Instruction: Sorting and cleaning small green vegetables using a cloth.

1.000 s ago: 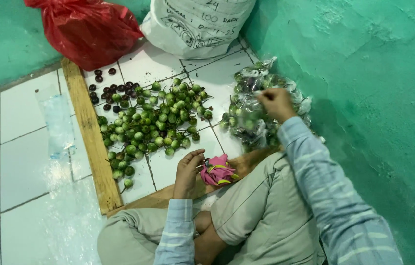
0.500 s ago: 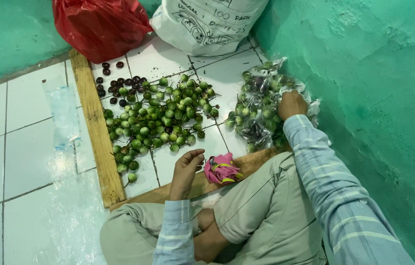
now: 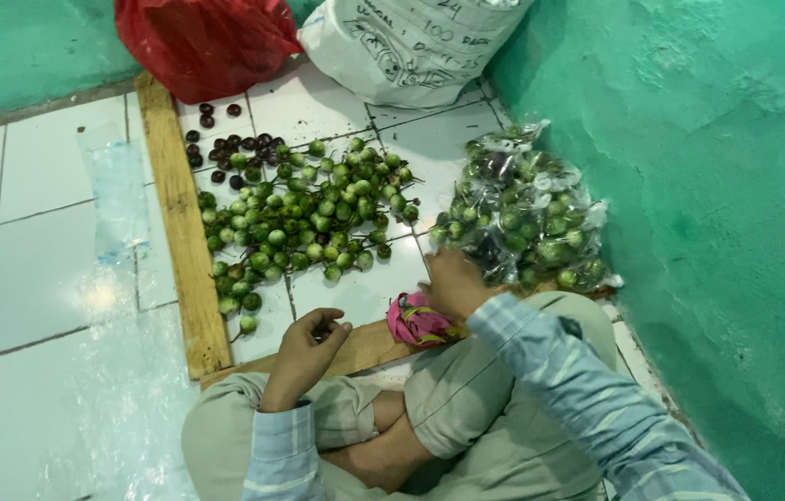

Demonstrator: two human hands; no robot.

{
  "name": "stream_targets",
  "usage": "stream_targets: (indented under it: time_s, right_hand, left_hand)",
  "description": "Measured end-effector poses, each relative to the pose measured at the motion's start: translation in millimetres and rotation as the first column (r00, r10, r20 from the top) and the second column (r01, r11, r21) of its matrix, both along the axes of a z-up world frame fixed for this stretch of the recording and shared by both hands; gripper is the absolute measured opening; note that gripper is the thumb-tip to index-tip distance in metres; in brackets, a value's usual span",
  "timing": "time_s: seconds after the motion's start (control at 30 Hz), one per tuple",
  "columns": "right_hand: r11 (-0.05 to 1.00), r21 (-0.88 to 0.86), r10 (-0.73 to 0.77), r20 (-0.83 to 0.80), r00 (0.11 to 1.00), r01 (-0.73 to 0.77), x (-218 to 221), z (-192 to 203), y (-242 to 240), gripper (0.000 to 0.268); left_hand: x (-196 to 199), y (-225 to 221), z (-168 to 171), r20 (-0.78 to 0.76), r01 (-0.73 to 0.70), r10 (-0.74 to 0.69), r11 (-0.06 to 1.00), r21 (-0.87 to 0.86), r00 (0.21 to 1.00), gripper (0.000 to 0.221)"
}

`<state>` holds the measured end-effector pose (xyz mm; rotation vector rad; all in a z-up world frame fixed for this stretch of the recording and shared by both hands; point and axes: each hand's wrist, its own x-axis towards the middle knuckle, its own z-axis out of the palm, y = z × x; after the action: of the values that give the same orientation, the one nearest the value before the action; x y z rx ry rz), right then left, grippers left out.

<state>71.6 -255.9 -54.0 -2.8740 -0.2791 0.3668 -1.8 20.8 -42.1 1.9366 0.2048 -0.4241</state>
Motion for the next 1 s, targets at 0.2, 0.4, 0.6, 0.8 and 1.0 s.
stream_targets:
  time_s: [0.2, 0.4, 0.6, 0.8, 1.0]
  right_hand:
    - [0.945, 0.230, 0.268, -0.127, 0.955, -0.234, -27.4, -11.5, 54.7, 0.036]
    - [0.944, 0.258, 0.253, -0.160, 0.954, -0.207, -7.5, -13.0, 79.1, 0.033]
    - [0.993, 0.087, 0.093, -0.130, 0.987, -0.082, 31.4, -76.5, 72.0, 0.037]
    - [0.945, -0.318, -0.209, -0.391, 0.896, 0.082, -11.5, -76.8, 62.3, 0.112]
    - [0.982, -0.187, -0.113, -0.401, 0.909, 0.040, -5.2, -159.7, 57.7, 0.044]
  left_hand:
    - [4.3, 44.9, -83.3, -0.220, 0.243, -0.159, 0.866, 0.438, 0.962, 0.053]
    - [24.1, 12.1, -61.3, -0.112, 0.212, -0.186, 0.923, 0.321, 0.976, 0.051]
    - [38.5, -0.7, -59.5, -0.158, 0.299, -0.261, 0.905, 0.303, 0.952, 0.050]
    - [51.3, -18.0, -77.0, 0.014, 0.263, -0.295, 0.872, 0.413, 0.955, 0.044]
    - [79.7, -43.4, -111.8, 0.296, 0.121, -0.333, 0.821, 0.557, 0.895, 0.036]
